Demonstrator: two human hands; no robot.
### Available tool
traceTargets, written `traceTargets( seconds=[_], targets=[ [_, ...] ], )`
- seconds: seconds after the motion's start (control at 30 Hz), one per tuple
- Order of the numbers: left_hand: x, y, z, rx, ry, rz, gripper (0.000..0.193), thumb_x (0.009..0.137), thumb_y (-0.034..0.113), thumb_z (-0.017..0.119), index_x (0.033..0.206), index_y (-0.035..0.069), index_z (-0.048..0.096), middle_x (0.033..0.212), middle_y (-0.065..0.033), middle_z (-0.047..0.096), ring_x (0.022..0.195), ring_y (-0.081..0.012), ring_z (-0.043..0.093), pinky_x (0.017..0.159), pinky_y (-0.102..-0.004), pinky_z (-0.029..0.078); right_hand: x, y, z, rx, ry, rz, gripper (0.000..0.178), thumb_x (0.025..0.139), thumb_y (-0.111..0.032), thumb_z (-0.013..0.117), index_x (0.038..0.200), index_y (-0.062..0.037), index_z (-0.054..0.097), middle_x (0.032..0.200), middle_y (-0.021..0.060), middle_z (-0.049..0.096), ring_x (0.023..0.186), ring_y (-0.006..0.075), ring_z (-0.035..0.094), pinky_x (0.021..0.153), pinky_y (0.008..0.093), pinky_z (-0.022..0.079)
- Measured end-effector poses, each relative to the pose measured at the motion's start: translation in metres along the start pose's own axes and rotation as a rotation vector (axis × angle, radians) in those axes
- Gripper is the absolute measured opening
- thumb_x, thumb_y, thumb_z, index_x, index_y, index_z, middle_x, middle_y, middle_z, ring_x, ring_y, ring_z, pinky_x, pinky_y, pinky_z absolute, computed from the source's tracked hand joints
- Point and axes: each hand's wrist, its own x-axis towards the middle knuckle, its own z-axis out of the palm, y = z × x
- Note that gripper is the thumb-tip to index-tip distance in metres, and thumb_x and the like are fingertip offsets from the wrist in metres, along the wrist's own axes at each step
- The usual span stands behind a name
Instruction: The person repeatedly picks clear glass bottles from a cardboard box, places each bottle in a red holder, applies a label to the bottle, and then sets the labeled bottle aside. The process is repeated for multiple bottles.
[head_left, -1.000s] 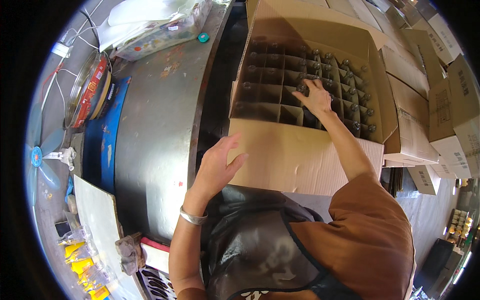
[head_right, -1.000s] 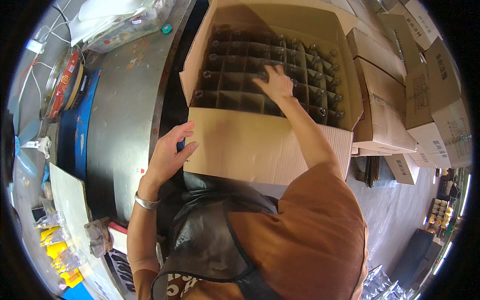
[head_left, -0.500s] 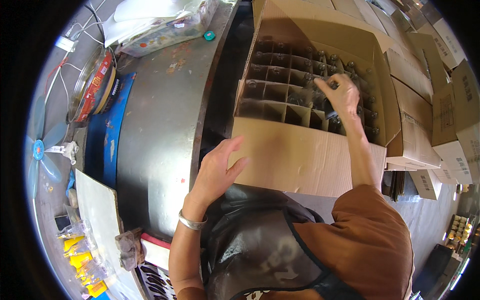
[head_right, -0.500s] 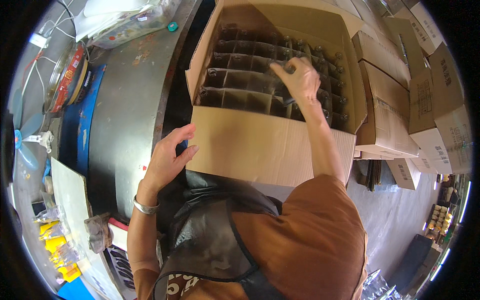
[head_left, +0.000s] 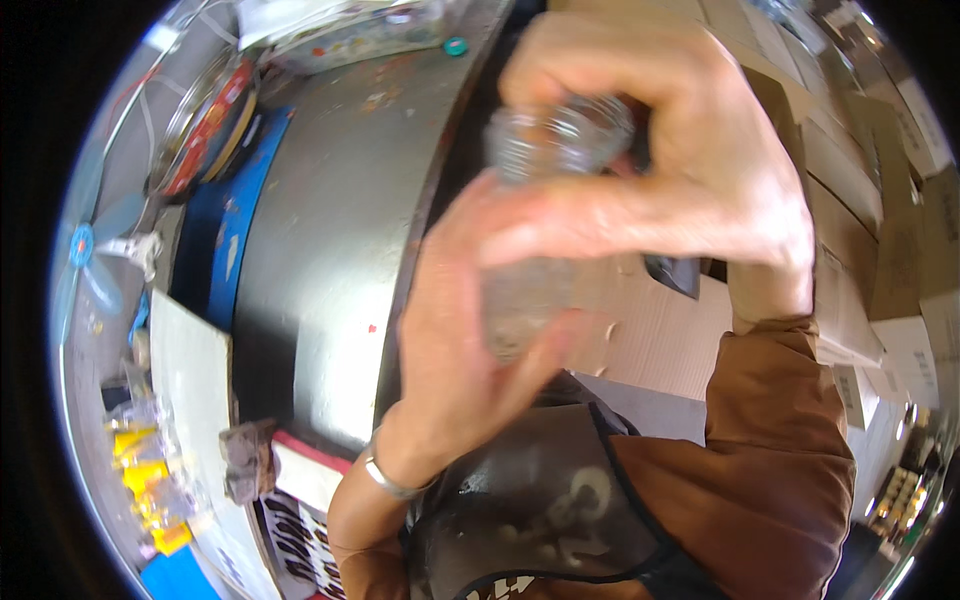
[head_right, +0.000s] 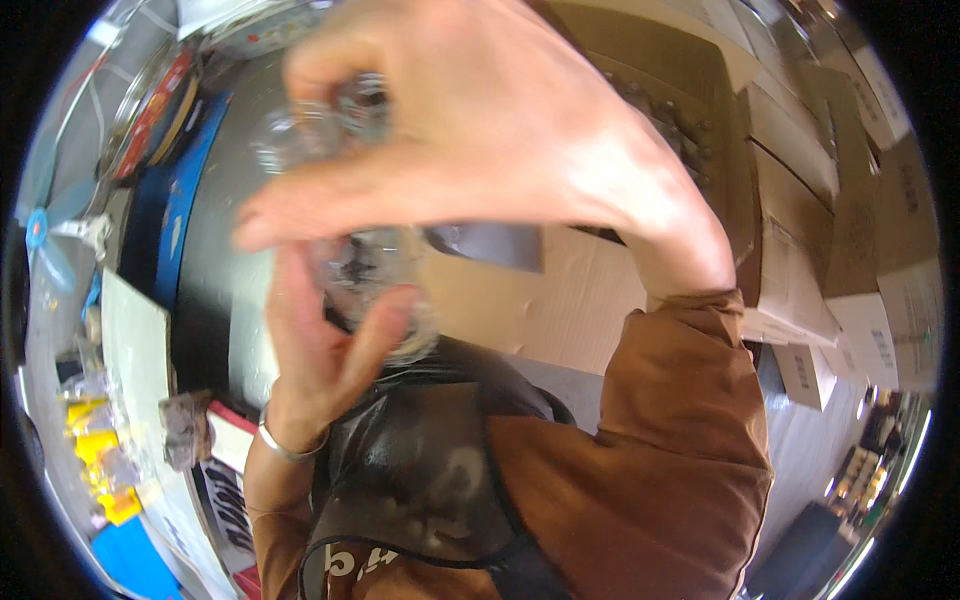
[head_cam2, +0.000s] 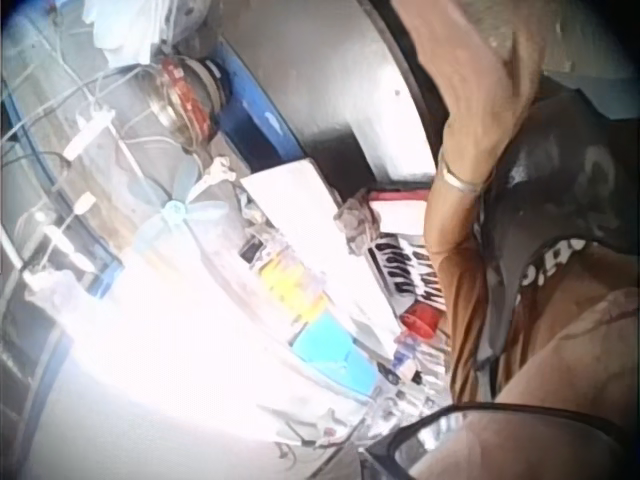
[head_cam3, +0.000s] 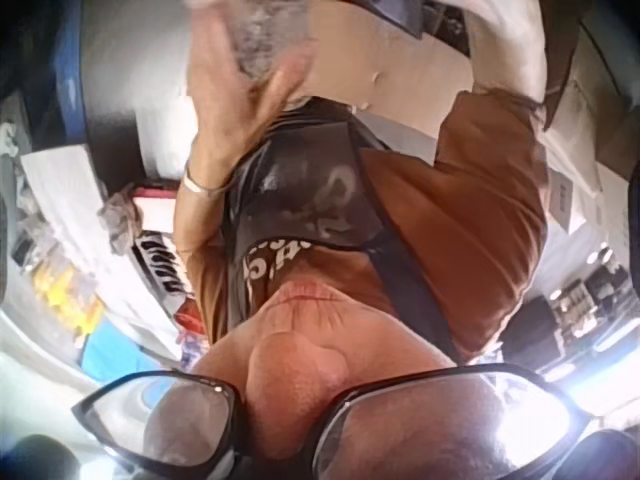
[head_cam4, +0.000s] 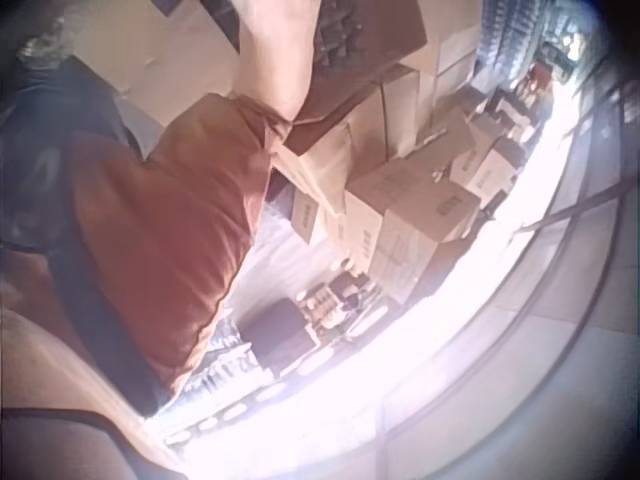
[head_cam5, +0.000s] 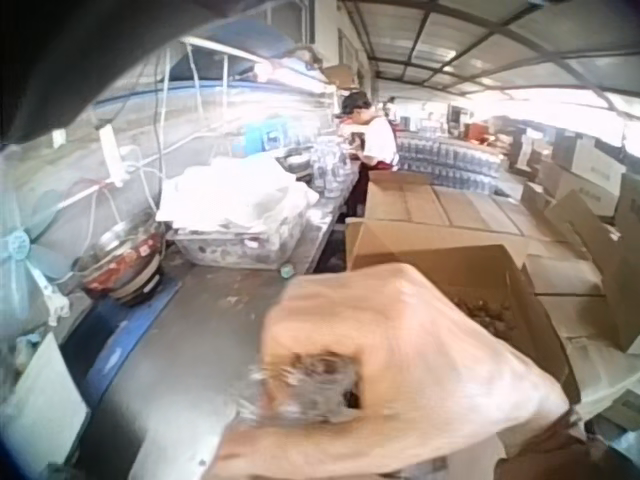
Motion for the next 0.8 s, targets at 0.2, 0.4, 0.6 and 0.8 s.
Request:
traceTargets(
  seconds=[0.2,0.4,0.6,0.8],
  targets=[
    [-0.064,-0.042,-0.066,0.156,0.4,-0.313,0.058,0.088,0.005,0.073,0.136,-0.004,0.041,0.135,-0.0176,0.053,0.122,-0.025,0.056,0.102,-0.0361,0.045,0.103,-0.023,0.064,0.385,-0.432,0.13,0.065,0.088,-0.057,0.069,0.079,0.0074,0.069,0.061,0.0184,0.062,0.052,0.0243,0.058,0.053,0.0355,0.046],
    [-0.126,-0.1,-0.125,0.064,0.73,-0.388,0.051,0.092,0.005,0.07,0.133,0.003,0.039,0.142,-0.0198,0.048,0.133,-0.0291,0.049,0.113,-0.045,0.037,0.15,-0.002,0.203,0.257,-0.327,0.034,0.046,0.081,-0.046,0.072,0.076,0.0,0.069,0.061,0.013,0.06,0.059,0.0239,0.059,0.06,0.0349,0.046],
    [-0.156,-0.143,-0.135,0.174,0.841,-0.361,0.052,0.091,0.004,0.071,0.132,0.005,0.039,0.135,-0.0167,0.051,0.13,-0.026,0.05,0.114,-0.0433,0.036,0.187,-0.01,0.27,0.283,-0.46,-0.013,0.038,0.081,-0.038,0.069,0.081,0.0,0.072,0.067,0.0135,0.065,0.065,0.025,0.064,0.068,0.0345,0.051],
    [-0.155,-0.174,-0.127,0.27,0.925,-0.344,0.055,0.089,0.008,0.074,0.134,0.001,0.042,0.137,-0.0147,0.05,0.126,-0.0236,0.05,0.108,-0.0367,0.041,0.202,-0.006,0.306,0.271,-0.462,-0.052,0.04,0.083,-0.04,0.07,0.098,-0.0035,0.075,0.09,0.0183,0.073,0.086,0.0299,0.071,0.078,0.0366,0.053]
  ],
)
